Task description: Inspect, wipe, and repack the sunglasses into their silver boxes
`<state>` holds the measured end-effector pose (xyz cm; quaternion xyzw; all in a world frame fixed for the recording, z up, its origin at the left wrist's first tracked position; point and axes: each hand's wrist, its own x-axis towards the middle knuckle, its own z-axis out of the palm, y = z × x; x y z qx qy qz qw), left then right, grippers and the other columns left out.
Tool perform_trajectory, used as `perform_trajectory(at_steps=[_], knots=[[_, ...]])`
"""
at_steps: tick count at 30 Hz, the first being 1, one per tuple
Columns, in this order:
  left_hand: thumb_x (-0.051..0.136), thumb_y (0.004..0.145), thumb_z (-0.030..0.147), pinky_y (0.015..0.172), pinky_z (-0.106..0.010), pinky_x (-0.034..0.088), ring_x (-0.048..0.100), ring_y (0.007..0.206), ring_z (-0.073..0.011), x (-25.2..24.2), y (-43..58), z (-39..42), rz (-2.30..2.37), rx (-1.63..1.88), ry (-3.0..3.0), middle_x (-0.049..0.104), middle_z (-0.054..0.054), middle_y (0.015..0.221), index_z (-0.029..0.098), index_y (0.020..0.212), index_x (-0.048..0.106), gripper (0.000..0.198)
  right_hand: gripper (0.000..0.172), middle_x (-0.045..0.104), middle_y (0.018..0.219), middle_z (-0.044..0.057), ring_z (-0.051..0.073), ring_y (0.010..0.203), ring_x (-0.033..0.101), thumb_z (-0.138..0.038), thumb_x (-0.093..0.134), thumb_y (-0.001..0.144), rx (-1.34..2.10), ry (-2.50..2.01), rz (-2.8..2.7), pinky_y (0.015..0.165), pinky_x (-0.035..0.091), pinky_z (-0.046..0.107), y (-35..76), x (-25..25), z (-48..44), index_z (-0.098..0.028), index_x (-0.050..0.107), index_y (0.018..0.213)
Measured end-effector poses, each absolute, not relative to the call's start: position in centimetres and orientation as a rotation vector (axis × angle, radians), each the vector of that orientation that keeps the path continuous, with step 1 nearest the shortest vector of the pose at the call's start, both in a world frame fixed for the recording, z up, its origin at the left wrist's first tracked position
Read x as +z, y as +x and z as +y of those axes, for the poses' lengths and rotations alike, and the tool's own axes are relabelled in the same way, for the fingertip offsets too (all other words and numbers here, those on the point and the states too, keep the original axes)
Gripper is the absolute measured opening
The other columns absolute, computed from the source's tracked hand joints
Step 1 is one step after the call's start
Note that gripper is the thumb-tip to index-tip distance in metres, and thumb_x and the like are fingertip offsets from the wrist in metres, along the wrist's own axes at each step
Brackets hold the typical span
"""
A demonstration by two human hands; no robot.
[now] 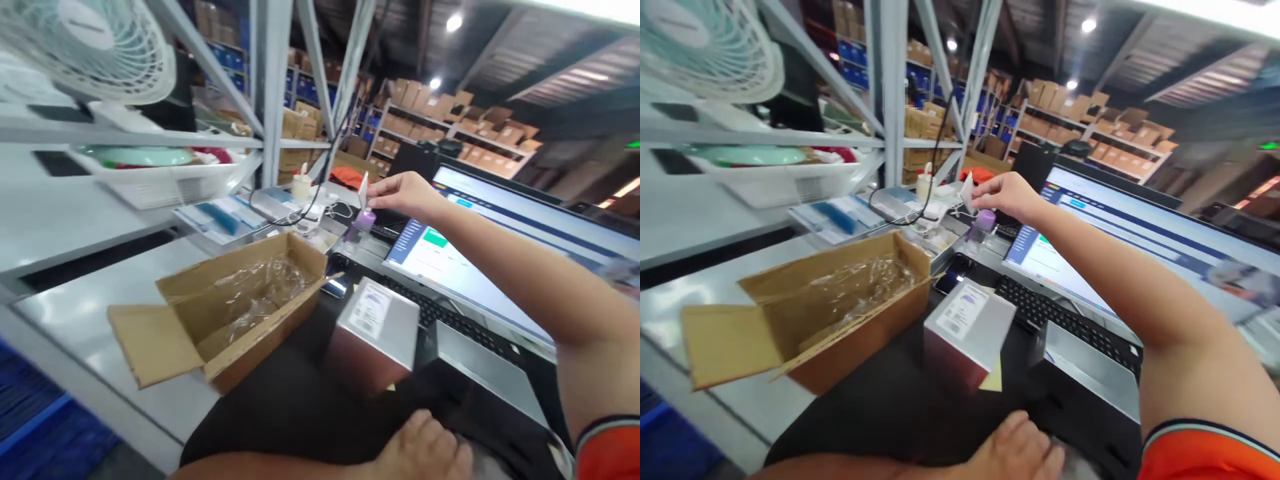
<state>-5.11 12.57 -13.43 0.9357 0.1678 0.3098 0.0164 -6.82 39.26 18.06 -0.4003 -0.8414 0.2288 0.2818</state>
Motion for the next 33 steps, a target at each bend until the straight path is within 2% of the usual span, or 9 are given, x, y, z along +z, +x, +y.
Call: perform_trajectory(at_steps=[2, 4, 9, 11, 13, 20, 25, 29, 33], knots=[[0.057, 0.091, 0.046, 0.098, -0.048, 0.047, 0.061, 0.096, -0.0297, -13.1, -6.0, 12.0, 0.595, 1.066, 2.881, 0.066, -0.015, 0.101, 0.003, 0.137, 0.05, 0.064, 0.043, 0.075, 0.08, 0.003, 0.016, 0.074, 0.067, -0.041, 0.095, 0.055, 0.8, -0.964, -2.078, 0.081, 0.053, 0.032, -2.8, 18.8, 34.1, -0.015, 0.079, 0.085], [0.064, 0.082, 0.06, 0.103, -0.05, 0.045, 0.058, 0.108, -0.0337, -12.3, -7.3, 11.3, 0.694, 1.125, 2.801, 0.062, -0.017, 0.116, 0.005, 0.144, 0.044, 0.085, 0.039, 0.075, 0.075, 0.002, 0.016, 0.07, 0.068, -0.043, 0.095, 0.054, 0.92, -0.967, -1.985, 0.076, 0.054, 0.031, 1.3, 18.6, 28.4, -0.017, 0.079, 0.079], [0.075, 0.073, 0.046, 0.111, -0.059, 0.038, 0.04, 0.135, -0.0431, -9.3, -9.2, 10.6, 0.855, 1.013, 2.636, 0.037, -0.021, 0.15, 0.018, 0.142, 0.049, 0.079, 0.027, 0.077, 0.084, 0.005, 0.021, 0.08, 0.071, -0.04, 0.089, 0.068, 1.08, -1.321, -2.04, 0.078, 0.054, 0.033, 9.8, 14.1, 14.6, -0.017, 0.079, 0.077], [0.077, 0.071, 0.036, 0.114, -0.064, 0.033, 0.023, 0.146, -0.0478, -8.4, -9.1, 11.0, 0.851, 0.972, 2.599, 0.013, -0.021, 0.162, 0.02, 0.144, 0.047, 0.081, 0.019, 0.077, 0.085, 0.005, 0.022, 0.081, 0.071, -0.034, 0.087, 0.071, 1.013, -1.591, -2.063, 0.077, 0.054, 0.032, 12.1, 11.4, 10.5, -0.018, 0.079, 0.077], [0.076, 0.072, 0.034, 0.115, -0.064, 0.033, 0.018, 0.149, -0.0476, -7.9, -9.0, 11.7, 0.802, 0.84, 2.542, 0.004, -0.02, 0.165, 0.02, 0.146, 0.045, 0.08, 0.01, 0.076, 0.083, 0.004, 0.022, 0.08, 0.07, -0.025, 0.085, 0.072, 0.815, -1.83, -2.039, 0.077, 0.053, 0.032, 13.8, 8.8, 7.5, -0.018, 0.079, 0.075], [0.072, 0.076, 0.038, 0.114, -0.059, 0.04, 0.038, 0.143, -0.0387, -7.4, -8.8, 13.2, 0.804, 0.633, 2.442, 0.033, -0.018, 0.154, 0.021, 0.142, 0.047, 0.072, 0.004, 0.074, 0.091, 0.006, 0.022, 0.09, 0.067, -0.015, 0.078, 0.081, 0.121, -1.874, -2.13, 0.079, 0.049, 0.031, 14.7, 2.8, 4.4, -0.018, 0.075, 0.079], [0.071, 0.077, 0.035, 0.112, -0.061, 0.041, 0.035, 0.145, -0.0407, -7.7, -8.3, 13.0, 0.848, 0.656, 2.507, 0.027, -0.02, 0.158, 0.019, 0.136, 0.051, 0.064, 0.016, 0.072, 0.084, 0.001, 0.019, 0.077, 0.066, -0.027, 0.079, 0.083, 0.074, -1.897, -2.125, 0.065, 0.046, 0.028, 14.4, 1.5, 4.9, -0.02, 0.069, 0.094], [0.07, 0.079, 0.033, 0.11, -0.06, 0.044, 0.034, 0.145, -0.04, -7.8, -8.3, 12.7, 0.863, 0.751, 2.656, 0.018, -0.017, 0.163, 0.02, 0.128, 0.056, 0.053, 0.006, 0.074, 0.101, 0.005, 0.02, 0.091, 0.065, -0.022, 0.071, 0.09, -0.117, -1.759, -2.242, 0.071, 0.049, 0.029, 15.1, 0.3, 5.4, -0.018, 0.071, 0.085], [0.07, 0.076, 0.031, 0.105, -0.057, 0.05, 0.038, 0.142, -0.0397, -7.0, -8.2, 12.2, 0.811, 0.82, 2.83, 0.019, -0.016, 0.164, 0.019, 0.114, 0.06, 0.041, 0.018, 0.073, 0.109, 0.008, 0.025, 0.095, 0.063, -0.022, 0.064, 0.095, -0.277, -1.61, -2.334, 0.075, 0.053, 0.036, 15.6, -0.3, 4.3, -0.015, 0.074, 0.082]])
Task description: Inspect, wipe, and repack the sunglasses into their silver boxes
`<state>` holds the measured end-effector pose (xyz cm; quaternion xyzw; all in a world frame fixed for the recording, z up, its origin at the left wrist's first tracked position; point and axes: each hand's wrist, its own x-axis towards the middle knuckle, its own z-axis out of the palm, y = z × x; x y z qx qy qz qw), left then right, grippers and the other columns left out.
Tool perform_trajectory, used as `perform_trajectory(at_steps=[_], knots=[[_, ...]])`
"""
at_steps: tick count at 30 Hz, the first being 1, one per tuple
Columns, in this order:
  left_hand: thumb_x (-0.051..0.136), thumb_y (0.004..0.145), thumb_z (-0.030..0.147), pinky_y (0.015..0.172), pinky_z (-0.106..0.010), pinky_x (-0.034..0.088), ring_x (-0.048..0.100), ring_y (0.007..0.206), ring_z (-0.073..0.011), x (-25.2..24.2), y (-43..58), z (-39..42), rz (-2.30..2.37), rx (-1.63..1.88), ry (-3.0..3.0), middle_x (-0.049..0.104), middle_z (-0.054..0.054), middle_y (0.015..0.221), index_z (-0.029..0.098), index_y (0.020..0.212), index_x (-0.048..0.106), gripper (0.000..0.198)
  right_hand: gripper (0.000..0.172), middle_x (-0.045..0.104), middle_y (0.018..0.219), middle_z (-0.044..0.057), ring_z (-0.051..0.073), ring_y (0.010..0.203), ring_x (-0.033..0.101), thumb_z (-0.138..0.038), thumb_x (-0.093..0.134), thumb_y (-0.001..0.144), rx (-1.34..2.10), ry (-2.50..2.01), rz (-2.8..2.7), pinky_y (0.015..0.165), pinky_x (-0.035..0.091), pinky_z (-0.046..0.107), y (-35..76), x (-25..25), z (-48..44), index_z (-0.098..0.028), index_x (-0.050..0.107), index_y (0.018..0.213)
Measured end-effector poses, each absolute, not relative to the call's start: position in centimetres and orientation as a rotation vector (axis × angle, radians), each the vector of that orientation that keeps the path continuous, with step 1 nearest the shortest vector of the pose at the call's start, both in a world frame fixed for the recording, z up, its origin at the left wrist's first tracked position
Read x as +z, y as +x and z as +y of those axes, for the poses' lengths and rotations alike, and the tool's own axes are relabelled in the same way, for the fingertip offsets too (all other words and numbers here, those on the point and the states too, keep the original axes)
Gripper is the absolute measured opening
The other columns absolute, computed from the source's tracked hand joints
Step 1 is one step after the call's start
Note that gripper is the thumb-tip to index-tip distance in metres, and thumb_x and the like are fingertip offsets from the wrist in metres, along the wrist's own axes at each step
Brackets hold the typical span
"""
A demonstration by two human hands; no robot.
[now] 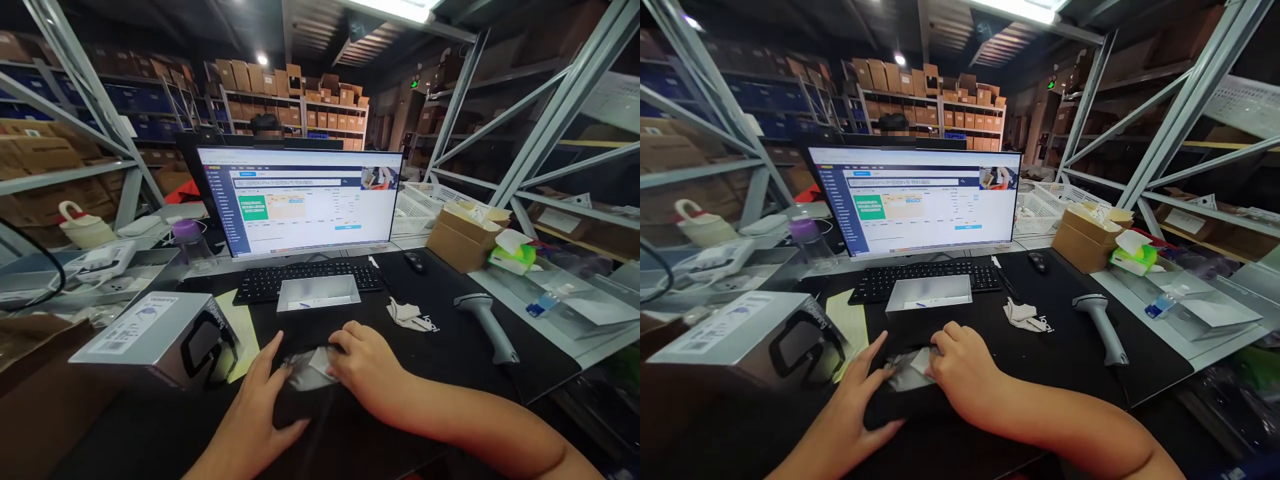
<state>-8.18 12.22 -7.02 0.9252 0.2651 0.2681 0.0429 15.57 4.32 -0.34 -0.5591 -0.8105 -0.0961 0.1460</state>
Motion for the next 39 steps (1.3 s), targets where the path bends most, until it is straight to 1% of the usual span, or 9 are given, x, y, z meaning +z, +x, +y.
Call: perform_trajectory(at_steps=[3, 6, 12, 19, 23, 28, 33, 36, 39], knots=[[0.07, 0.076, 0.031, 0.101, -0.057, 0.052, 0.042, 0.138, -0.0417, -6.5, -8.2, 12.0, 0.742, 0.906, 2.965, 0.027, -0.021, 0.159, 0.016, 0.108, 0.061, 0.037, 0.023, 0.071, 0.117, 0.009, 0.025, 0.1, 0.064, -0.033, 0.062, 0.097, -0.116, -1.493, -2.295, 0.087, 0.055, 0.039, 15.9, -0.6, 2.0, -0.016, 0.072, 0.108], [0.067, 0.076, 0.03, 0.094, -0.056, 0.054, 0.051, 0.126, -0.0416, -6.4, -8.3, 12.0, 0.693, 0.998, 3.092, 0.043, -0.024, 0.146, 0.014, 0.107, 0.061, 0.035, 0.054, 0.062, 0.135, 0.018, 0.031, 0.117, 0.062, -0.046, 0.062, 0.096, 0.095, -1.523, -2.289, 0.099, 0.054, 0.042, 16.0, -1.7, -0.3, -0.01, 0.057, 0.136], [0.06, 0.081, 0.027, 0.091, -0.037, 0.057, 0.062, 0.113, -0.0282, -5.4, -7.6, 12.1, 0.394, 0.951, 3.211, 0.062, -0.017, 0.128, 0.012, 0.125, 0.057, 0.047, 0.063, 0.031, 0.16, 0.024, 0.037, 0.145, 0.036, -0.047, 0.063, 0.094, 0.374, -1.582, -2.287, 0.118, 0.037, 0.048, 15.3, -3.1, -0.1, -0.006, 0.048, 0.139], [0.061, 0.083, 0.03, 0.09, -0.041, 0.057, 0.063, 0.111, -0.0294, -4.7, -6.7, 11.2, 0.534, 1.022, 3.069, 0.062, -0.018, 0.125, 0.012, 0.131, 0.048, 0.053, 0.074, 0.034, 0.159, 0.021, 0.036, 0.143, 0.038, -0.029, 0.069, 0.09, 0.382, -1.552, -2.186, 0.118, 0.035, 0.052, 14.5, -3.6, 0.4, -0.012, 0.032, 0.151], [0.063, 0.08, 0.025, 0.104, -0.05, 0.049, 0.046, 0.136, -0.0368, -4.7, -6.5, 11.3, 0.506, 0.829, 3.134, 0.041, -0.019, 0.152, 0.02, 0.142, 0.043, 0.065, 0.077, 0.036, 0.158, 0.022, 0.036, 0.143, 0.038, -0.028, 0.065, 0.092, 0.336, -1.533, -2.139, 0.117, 0.037, 0.054, 14.1, -4.3, 0.1, -0.008, 0.025, 0.155], [0.069, 0.07, 0.033, 0.114, -0.064, 0.036, 0.028, 0.148, -0.0425, -3.7, -5.5, 12.6, 0.531, 0.56, 2.997, 0.012, -0.024, 0.165, 0.014, 0.147, 0.029, 0.089, 0.071, 0.044, 0.151, 0.026, 0.04, 0.134, 0.048, -0.031, 0.064, 0.093, 0.291, -1.681, -2.11, 0.111, 0.044, 0.056, 12.7, -4.8, 0.4, -0.003, 0.034, 0.151], [0.072, 0.064, 0.033, 0.109, -0.061, 0.044, 0.047, 0.135, -0.0398, -3.2, -4.6, 13.4, 0.516, 0.444, 3.031, 0.042, -0.024, 0.15, 0.011, 0.156, 0.013, 0.112, 0.061, 0.046, 0.15, 0.025, 0.035, 0.138, 0.046, -0.026, 0.06, 0.094, 0.084, -1.382, -2.158, 0.116, 0.039, 0.05, 13.7, -3.9, -0.5, -0.002, 0.04, 0.146], [0.073, 0.065, 0.03, 0.097, -0.053, 0.054, 0.057, 0.119, -0.0365, -2.9, -4.7, 13.7, 0.567, 0.467, 3.023, 0.055, -0.018, 0.132, 0.017, 0.152, 0.028, 0.099, 0.028, 0.07, 0.125, 0.008, 0.019, 0.114, 0.064, -0.018, 0.052, 0.099, 0.024, -1.164, -2.183, 0.11, 0.044, 0.036, 17.6, -2.5, -1.4, -0.018, 0.062, 0.126], [0.075, 0.071, 0.035, 0.093, -0.047, 0.056, 0.059, 0.112, -0.0315, -2.5, -5.1, 14.2, 0.614, 0.43, 2.936, 0.056, -0.011, 0.125, 0.025, 0.138, 0.044, 0.074, 0.016, 0.075, 0.104, 0.005, 0.021, 0.096, 0.069, -0.021, 0.062, 0.094, 0.169, -1.557, -1.988, 0.092, 0.053, 0.035, 21.6, -1.9, -1.6, -0.019, 0.069, 0.108]])
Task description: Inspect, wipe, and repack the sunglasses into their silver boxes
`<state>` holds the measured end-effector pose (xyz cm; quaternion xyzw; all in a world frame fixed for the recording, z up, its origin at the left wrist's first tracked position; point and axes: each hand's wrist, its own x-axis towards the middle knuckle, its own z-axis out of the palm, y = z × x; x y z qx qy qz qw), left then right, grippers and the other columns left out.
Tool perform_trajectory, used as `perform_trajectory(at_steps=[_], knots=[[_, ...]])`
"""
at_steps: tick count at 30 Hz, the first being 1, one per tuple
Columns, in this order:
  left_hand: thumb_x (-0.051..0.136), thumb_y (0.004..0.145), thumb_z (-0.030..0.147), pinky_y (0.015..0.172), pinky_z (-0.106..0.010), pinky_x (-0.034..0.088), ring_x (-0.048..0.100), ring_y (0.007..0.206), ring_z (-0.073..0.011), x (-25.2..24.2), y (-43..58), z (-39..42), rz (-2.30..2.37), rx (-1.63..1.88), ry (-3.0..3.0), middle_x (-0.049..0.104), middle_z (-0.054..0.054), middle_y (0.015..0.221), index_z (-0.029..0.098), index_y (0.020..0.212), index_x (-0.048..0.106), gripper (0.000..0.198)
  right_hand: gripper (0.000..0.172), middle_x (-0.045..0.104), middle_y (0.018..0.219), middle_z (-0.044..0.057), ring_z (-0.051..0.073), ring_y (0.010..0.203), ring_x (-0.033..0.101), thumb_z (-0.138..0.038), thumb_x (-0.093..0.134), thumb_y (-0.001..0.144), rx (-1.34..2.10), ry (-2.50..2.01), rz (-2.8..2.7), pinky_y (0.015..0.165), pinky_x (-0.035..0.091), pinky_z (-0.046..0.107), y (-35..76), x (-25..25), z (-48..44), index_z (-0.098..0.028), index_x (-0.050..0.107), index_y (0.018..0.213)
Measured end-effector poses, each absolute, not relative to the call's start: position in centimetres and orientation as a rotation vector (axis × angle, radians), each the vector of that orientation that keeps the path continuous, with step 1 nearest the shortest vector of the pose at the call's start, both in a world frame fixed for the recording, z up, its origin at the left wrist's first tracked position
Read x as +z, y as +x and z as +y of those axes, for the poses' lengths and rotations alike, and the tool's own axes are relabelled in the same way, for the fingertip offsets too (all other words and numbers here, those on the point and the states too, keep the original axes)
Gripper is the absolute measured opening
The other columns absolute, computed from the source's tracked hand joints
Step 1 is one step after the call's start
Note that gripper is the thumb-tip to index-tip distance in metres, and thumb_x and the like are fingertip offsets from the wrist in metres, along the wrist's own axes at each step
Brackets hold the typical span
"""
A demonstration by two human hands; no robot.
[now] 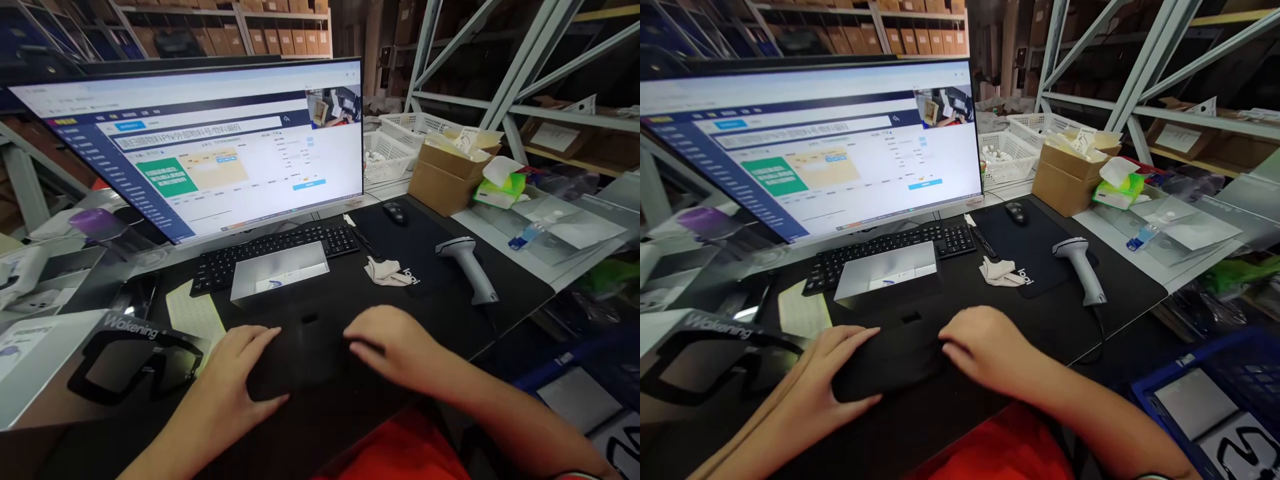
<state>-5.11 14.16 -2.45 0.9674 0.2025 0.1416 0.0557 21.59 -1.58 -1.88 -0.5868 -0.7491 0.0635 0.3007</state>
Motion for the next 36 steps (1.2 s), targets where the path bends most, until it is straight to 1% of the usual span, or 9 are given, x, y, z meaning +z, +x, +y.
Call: perform_trajectory(at_steps=[3, 8, 12, 14, 19, 22, 29, 32, 36], knots=[[0.074, 0.075, 0.041, 0.097, -0.045, 0.054, 0.058, 0.116, -0.0301, -2.3, -5.8, 14.8, 0.685, 0.47, 2.823, 0.055, -0.008, 0.126, 0.027, 0.13, 0.048, 0.062, 0.029, 0.071, 0.114, 0.009, 0.024, 0.107, 0.066, -0.025, 0.073, 0.087, 0.428, -1.754, -1.937, 0.093, 0.053, 0.036, 23.0, -2.6, -1.1, -0.019, 0.067, 0.115], [0.07, 0.078, 0.046, 0.096, -0.043, 0.056, 0.062, 0.112, -0.0285, -2.4, -6.9, 15.1, 0.796, 0.527, 2.687, 0.057, -0.008, 0.127, 0.027, 0.131, 0.046, 0.061, 0.033, 0.056, 0.137, 0.012, 0.023, 0.128, 0.054, -0.019, 0.074, 0.084, 0.62, -1.507, -1.915, 0.107, 0.045, 0.035, 21.9, -4.0, 0.0, -0.018, 0.06, 0.114], [0.071, 0.078, 0.046, 0.097, -0.042, 0.056, 0.063, 0.115, -0.0289, -2.0, -7.5, 14.6, 0.795, 0.467, 2.679, 0.058, -0.008, 0.129, 0.028, 0.132, 0.046, 0.062, 0.046, 0.065, 0.121, 0.009, 0.022, 0.11, 0.063, -0.022, 0.077, 0.083, 0.695, -1.553, -1.85, 0.097, 0.051, 0.036, 21.8, -4.4, 1.0, -0.019, 0.055, 0.124], [0.071, 0.079, 0.046, 0.098, -0.041, 0.056, 0.062, 0.117, -0.029, -1.9, -7.6, 14.3, 0.769, 0.437, 2.691, 0.057, -0.008, 0.131, 0.028, 0.133, 0.045, 0.062, 0.043, 0.069, 0.107, 0.007, 0.022, 0.1, 0.065, -0.026, 0.077, 0.084, 0.681, -1.622, -1.922, 0.087, 0.053, 0.034, 21.8, -4.6, 1.5, -0.018, 0.059, 0.122], [0.069, 0.083, 0.046, 0.099, -0.041, 0.055, 0.061, 0.118, -0.0278, -1.9, -7.1, 14.1, 0.74, 0.386, 2.764, 0.056, -0.008, 0.13, 0.03, 0.136, 0.044, 0.061, 0.019, 0.073, 0.1, 0.007, 0.023, 0.095, 0.068, -0.033, 0.07, 0.093, 0.459, -1.756, -2.195, 0.071, 0.047, 0.029, 22.1, -4.6, 2.2, -0.018, 0.07, 0.104], [0.068, 0.084, 0.042, 0.096, -0.038, 0.056, 0.061, 0.116, -0.0263, -1.8, -6.6, 13.9, 0.7, 0.357, 2.808, 0.055, -0.008, 0.13, 0.032, 0.144, 0.04, 0.067, 0.028, 0.074, 0.084, 0.005, 0.02, 0.079, 0.069, -0.039, 0.064, 0.097, 0.453, -1.803, -2.317, 0.062, 0.039, 0.026, 23.0, -4.3, 2.0, -0.018, 0.071, 0.08], [0.073, 0.072, 0.027, 0.093, -0.035, 0.055, 0.062, 0.111, -0.0255, -1.4, -4.8, 12.8, 0.626, 0.292, 2.805, 0.056, -0.005, 0.129, 0.039, 0.15, 0.038, 0.086, 0.032, 0.072, 0.072, 0.001, 0.015, 0.069, 0.065, -0.032, 0.057, 0.101, 0.388, -1.477, -2.469, 0.062, 0.037, 0.026, 24.4, 0.0, 1.1, -0.018, 0.068, 0.074], [0.077, 0.065, 0.023, 0.09, -0.037, 0.055, 0.061, 0.106, -0.0247, -0.9, -3.1, 12.2, 0.542, 0.188, 2.745, 0.058, -0.003, 0.123, 0.039, 0.142, 0.05, 0.083, 0.035, 0.073, 0.071, 0.0, 0.015, 0.067, 0.066, -0.038, 0.058, 0.1, 0.276, -1.286, -2.601, 0.058, 0.035, 0.027, 21.7, 2.8, 2.7, -0.019, 0.07, 0.074], [0.085, 0.056, 0.03, 0.085, -0.044, 0.056, 0.061, 0.096, -0.0278, -0.3, -2.1, 12.3, 0.597, 0.091, 2.7, 0.062, -0.005, 0.108, 0.026, 0.109, 0.068, 0.056, 0.033, 0.078, 0.082, -0.001, 0.017, 0.078, 0.07, -0.042, 0.059, 0.099, 0.309, -1.097, -2.653, 0.057, 0.037, 0.025, 17.1, 3.1, 6.2, -0.021, 0.073, 0.077]])
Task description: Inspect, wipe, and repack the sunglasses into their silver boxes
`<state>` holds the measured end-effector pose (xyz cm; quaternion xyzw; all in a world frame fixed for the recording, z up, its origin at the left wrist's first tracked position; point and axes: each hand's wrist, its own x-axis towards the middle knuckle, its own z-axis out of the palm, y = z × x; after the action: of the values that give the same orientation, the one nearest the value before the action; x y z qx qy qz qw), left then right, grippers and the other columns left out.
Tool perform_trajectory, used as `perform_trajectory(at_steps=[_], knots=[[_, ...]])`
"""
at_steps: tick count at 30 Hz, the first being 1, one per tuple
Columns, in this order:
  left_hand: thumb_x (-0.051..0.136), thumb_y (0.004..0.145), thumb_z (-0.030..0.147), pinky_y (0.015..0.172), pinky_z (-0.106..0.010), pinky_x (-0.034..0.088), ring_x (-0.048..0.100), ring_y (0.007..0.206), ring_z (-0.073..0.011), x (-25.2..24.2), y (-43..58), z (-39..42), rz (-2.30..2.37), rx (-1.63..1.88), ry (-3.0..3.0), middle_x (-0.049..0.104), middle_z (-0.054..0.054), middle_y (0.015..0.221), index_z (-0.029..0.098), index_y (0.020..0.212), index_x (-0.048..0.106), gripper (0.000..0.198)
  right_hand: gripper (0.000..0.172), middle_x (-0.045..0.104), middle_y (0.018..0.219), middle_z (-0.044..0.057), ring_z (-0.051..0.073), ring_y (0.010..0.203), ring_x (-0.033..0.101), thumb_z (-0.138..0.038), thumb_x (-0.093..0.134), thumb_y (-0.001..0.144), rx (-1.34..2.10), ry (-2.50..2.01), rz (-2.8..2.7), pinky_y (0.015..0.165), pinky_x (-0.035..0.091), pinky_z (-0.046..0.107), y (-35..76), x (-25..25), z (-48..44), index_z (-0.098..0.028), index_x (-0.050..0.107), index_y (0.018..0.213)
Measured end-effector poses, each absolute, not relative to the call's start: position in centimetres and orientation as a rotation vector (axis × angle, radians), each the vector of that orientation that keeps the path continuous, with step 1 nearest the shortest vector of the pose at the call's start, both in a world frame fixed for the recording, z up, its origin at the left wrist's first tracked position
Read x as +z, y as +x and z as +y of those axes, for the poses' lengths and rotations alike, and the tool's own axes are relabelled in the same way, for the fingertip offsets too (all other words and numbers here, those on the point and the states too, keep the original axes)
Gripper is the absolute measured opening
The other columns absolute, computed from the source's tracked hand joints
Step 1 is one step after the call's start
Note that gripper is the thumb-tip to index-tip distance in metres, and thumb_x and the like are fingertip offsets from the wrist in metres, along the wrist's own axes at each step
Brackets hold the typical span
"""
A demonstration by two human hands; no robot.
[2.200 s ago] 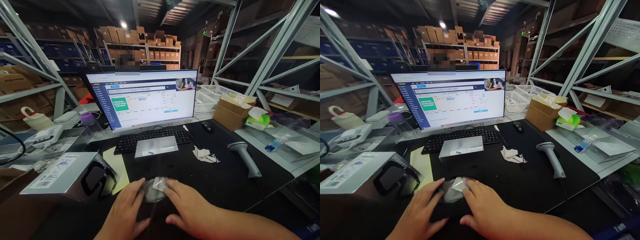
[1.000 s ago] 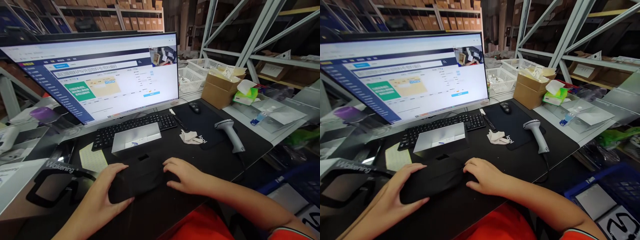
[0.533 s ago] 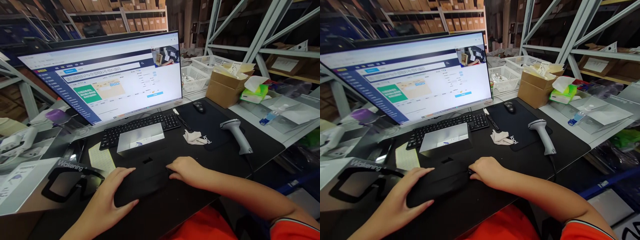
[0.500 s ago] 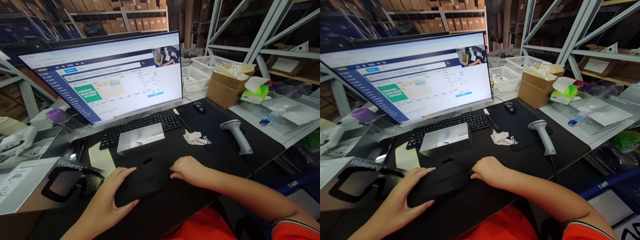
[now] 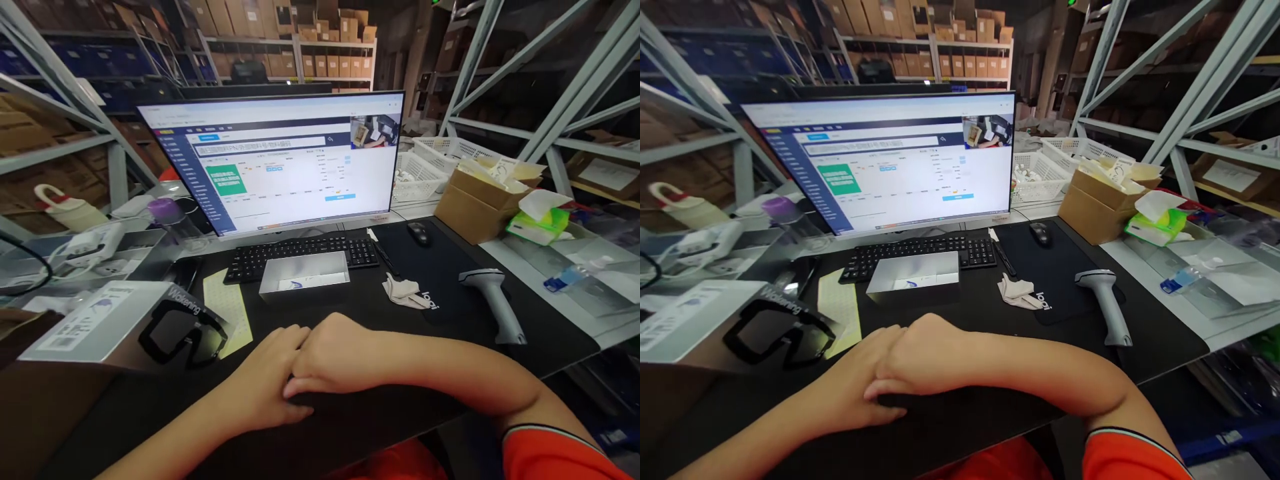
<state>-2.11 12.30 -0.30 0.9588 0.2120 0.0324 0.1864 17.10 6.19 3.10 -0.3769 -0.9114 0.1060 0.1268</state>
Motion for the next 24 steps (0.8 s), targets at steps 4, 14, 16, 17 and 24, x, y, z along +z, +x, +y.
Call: perform_trajectory(at_steps=[4, 14, 16, 17, 24], knots=[[0.087, 0.062, 0.046, 0.099, -0.051, 0.051, 0.058, 0.116, -0.033, -1.1, -4.3, 13.0, 0.776, 0.483, 2.633, 0.059, -0.007, 0.127, 0.032, 0.128, 0.06, 0.072, 0.046, 0.071, 0.063, -0.001, 0.013, 0.067, 0.067, -0.035, 0.042, 0.107, 0.405, -0.939, -2.171, 0.067, 0.046, 0.022, 16.8, 1.7, 7.3, -0.018, 0.068, 0.072], [0.066, 0.059, 0.089, 0.098, -0.061, 0.05, 0.06, 0.116, -0.0422, -4.7, -3.4, 10.1, 0.799, 0.87, 1.695, 0.062, -0.017, 0.122, 0.023, 0.145, 0.035, 0.112, 0.042, 0.064, 0.06, 0.002, 0.013, 0.052, 0.057, -0.032, 0.037, 0.106, 0.074, -0.617, -1.871, 0.054, 0.04, 0.026, 15.6, 1.9, 4.2, -0.018, 0.062, 0.075], [0.074, 0.062, 0.076, 0.103, -0.059, 0.046, 0.058, 0.12, -0.0405, -3.8, -2.9, 10.5, 0.738, 0.845, 1.688, 0.059, -0.016, 0.127, 0.021, 0.145, 0.032, 0.108, 0.041, 0.061, 0.057, 0.0, 0.012, 0.05, 0.054, -0.031, 0.04, 0.105, 0.068, -0.694, -1.922, 0.053, 0.038, 0.026, 16.1, 2.5, 4.6, -0.019, 0.059, 0.072], [0.076, 0.063, 0.069, 0.106, -0.057, 0.045, 0.056, 0.122, -0.0393, -3.3, -2.8, 10.6, 0.694, 0.838, 1.708, 0.056, -0.016, 0.131, 0.021, 0.147, 0.028, 0.108, 0.041, 0.059, 0.056, 0.0, 0.012, 0.051, 0.053, -0.03, 0.041, 0.105, 0.038, -0.763, -1.916, 0.054, 0.037, 0.025, 16.8, 3.1, 4.9, -0.019, 0.058, 0.069], [0.077, 0.053, 0.022, 0.119, -0.049, 0.033, 0.046, 0.135, -0.0352, -0.3, -1.5, 10.1, 0.615, 0.53, 2.25, 0.044, -0.01, 0.148, 0.03, 0.154, 0.015, 0.119, 0.05, 0.042, 0.049, -0.004, 0.011, 0.048, 0.042, -0.037, 0.046, 0.101, 0.042, -1.226, -1.647, 0.049, 0.028, 0.024, 22.2, 6.4, 7.8, -0.02, 0.044, 0.054]])
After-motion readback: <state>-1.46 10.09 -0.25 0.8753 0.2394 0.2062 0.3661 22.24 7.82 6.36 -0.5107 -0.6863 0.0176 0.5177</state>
